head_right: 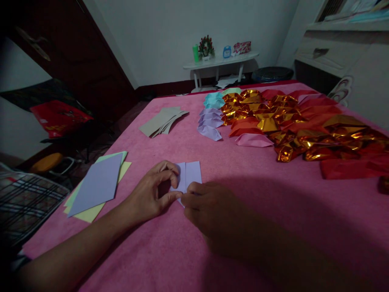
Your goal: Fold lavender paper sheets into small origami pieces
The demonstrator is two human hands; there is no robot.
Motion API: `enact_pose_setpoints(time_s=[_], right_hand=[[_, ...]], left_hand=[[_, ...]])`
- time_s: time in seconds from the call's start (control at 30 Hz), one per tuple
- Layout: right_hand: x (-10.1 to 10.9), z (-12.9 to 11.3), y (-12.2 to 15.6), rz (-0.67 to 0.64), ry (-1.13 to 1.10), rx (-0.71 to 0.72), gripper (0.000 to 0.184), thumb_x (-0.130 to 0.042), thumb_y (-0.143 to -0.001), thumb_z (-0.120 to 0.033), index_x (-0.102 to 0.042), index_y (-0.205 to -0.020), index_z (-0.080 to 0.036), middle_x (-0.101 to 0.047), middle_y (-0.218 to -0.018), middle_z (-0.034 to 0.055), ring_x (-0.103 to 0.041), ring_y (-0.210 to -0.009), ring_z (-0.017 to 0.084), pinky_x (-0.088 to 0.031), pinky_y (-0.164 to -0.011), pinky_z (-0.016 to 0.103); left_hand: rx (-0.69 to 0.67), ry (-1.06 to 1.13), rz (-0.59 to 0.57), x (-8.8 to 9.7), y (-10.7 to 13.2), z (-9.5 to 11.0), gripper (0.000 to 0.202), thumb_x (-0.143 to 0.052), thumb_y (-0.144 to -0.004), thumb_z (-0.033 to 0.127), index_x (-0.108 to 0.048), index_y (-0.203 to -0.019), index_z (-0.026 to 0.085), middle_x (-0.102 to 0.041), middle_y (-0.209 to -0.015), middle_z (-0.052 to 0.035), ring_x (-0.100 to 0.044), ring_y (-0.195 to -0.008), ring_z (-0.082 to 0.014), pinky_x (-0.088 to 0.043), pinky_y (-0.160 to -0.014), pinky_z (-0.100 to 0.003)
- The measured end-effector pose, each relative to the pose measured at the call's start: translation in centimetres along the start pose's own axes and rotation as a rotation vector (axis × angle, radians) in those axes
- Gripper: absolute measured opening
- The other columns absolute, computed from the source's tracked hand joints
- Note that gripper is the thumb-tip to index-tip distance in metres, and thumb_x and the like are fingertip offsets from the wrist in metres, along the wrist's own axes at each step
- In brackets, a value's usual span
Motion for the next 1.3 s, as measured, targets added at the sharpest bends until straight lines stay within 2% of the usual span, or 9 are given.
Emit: enact_pose_setpoints(time_s=[0.23, 0.37, 0.5, 0.67, 0.73, 0.83, 1.03, 1.17, 1.3], right_hand=[[-0.8, 0.1, 0.0, 0.002, 0.015, -0.027, 0.019, -0.047, -0.076, -0.003, -0.059, -0.083, -0.015, -0.062, -0.088, 0.0071, -0.049, -0.083, 0.019, -0.041, -0.07, 0.032], [-0.5, 0.0, -0.3, -0.022, 0.031, -0.093, 0.017, -0.048, -0.074, -0.003, -0.057, -0.078, -0.016, -0.061, -0.083, 0.0051, -0.048, -0.077, 0.018, -0.036, -0.065, 0.031], [0.2, 0.6, -0.5, 0.072, -0.086, -0.193, 0.017, -0.048, -0.072, -0.003, -0.055, -0.074, -0.018, -0.058, -0.073, 0.0019, -0.048, -0.07, 0.016, -0.034, -0.06, 0.029], [1.2, 4.1, -1.0, 0.362, 0.015, -0.422, 0.015, -0.054, -0.08, -0.016, -0.059, -0.094, -0.018, -0.062, -0.094, 0.007, -0.054, -0.09, 0.021, -0.042, -0.079, 0.033], [1.0, 5.8, -1.8, 0.37, 0.072, -0.472, 0.033, -0.058, -0.08, -0.023, -0.056, -0.113, -0.017, -0.06, -0.114, 0.011, -0.052, -0.105, 0.025, -0.041, -0.089, 0.038], [0.6, 8.7, -2.8, 0.369, 0.071, -0.603, 0.046, -0.064, -0.078, -0.032, -0.054, -0.12, -0.016, -0.062, -0.112, 0.0109, -0.055, -0.102, 0.026, -0.043, -0.087, 0.039], [0.0, 10.1, -3.6, 0.339, -0.017, -0.656, 0.029, -0.067, -0.074, -0.03, -0.066, -0.102, -0.022, -0.068, -0.094, 0.0024, -0.062, -0.084, 0.019, -0.046, -0.07, 0.029], [-0.2, 10.3, -2.9, 0.355, -0.099, -0.691, 0.018, -0.066, -0.073, -0.029, -0.07, -0.09, -0.024, -0.071, -0.088, 0.0007, -0.064, -0.079, 0.018, -0.044, -0.068, 0.028], [-0.1, 10.5, -2.3, 0.398, -0.157, -0.705, 0.008, -0.064, -0.072, -0.028, -0.069, -0.075, -0.022, -0.07, -0.077, 0.0012, -0.063, -0.07, 0.017, -0.043, -0.062, 0.027]], left_hand=[[0.009, -0.071, 0.042, 0.0, 0.2, 0.1, 0.009, -0.063, -0.077, 0.021, -0.055, -0.075, 0.017, -0.054, -0.093, -0.0056, -0.051, -0.086, -0.0195, -0.043, -0.077, -0.035], [0.022, -0.1, 0.072, 0.3, 0.3, -0.1, 0.02, -0.069, -0.073, 0.03, -0.054, -0.073, 0.017, -0.054, -0.09, -0.0054, -0.051, -0.084, -0.0191, -0.043, -0.072, -0.032], [0.035, -0.127, 0.063, 0.3, 0.2, -0.3, 0.029, -0.072, -0.07, 0.039, -0.054, -0.071, 0.016, -0.055, -0.089, -0.0051, -0.05, -0.083, -0.0189, -0.041, -0.071, -0.031], [0.051, -0.174, 0.055, 0.1, -0.2, -0.4, 0.036, -0.072, -0.068, 0.049, -0.055, -0.069, 0.017, -0.057, -0.089, -0.0041, -0.051, -0.086, -0.0198, -0.039, -0.075, -0.032], [0.058, -0.198, 0.054, 0.0, -0.4, -0.5, 0.04, -0.071, -0.066, 0.054, -0.056, -0.067, 0.018, -0.057, -0.088, -0.0039, -0.051, -0.085, -0.0202, -0.039, -0.076, -0.032], [0.074, -0.229, 0.048, -0.1, -0.6, -0.7, 0.045, -0.07, -0.064, 0.061, -0.057, -0.069, 0.018, -0.057, -0.086, -0.0036, -0.052, -0.086, -0.0211, -0.039, -0.077, -0.033], [0.115, -0.287, 0.118, 0.2, 0.2, -0.4, 0.06, -0.067, -0.063, 0.066, -0.057, -0.099, 0.02, -0.057, -0.103, -0.0066, -0.052, -0.097, -0.025, -0.042, -0.081, -0.037], [0.171, -0.332, 0.182, 0.3, 0.8, -0.3, 0.085, -0.069, -0.06, 0.066, -0.044, -0.126, 0.018, -0.046, -0.13, -0.0141, -0.045, -0.117, -0.0302, -0.038, -0.095, -0.043], [0.257, -0.349, 0.24, 0.5, 1.2, -0.5, 0.102, -0.072, -0.055, 0.066, -0.034, -0.135, 0.016, -0.044, -0.133, -0.0177, -0.043, -0.121, -0.0324, -0.037, -0.098, -0.046]])
Point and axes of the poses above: each hand's wrist, its own y-axis away from the middle knuckle, its own x-axis out of the back of the hand, z = x × y, the point moved 7 cm from there along -y, towards the middle knuckle
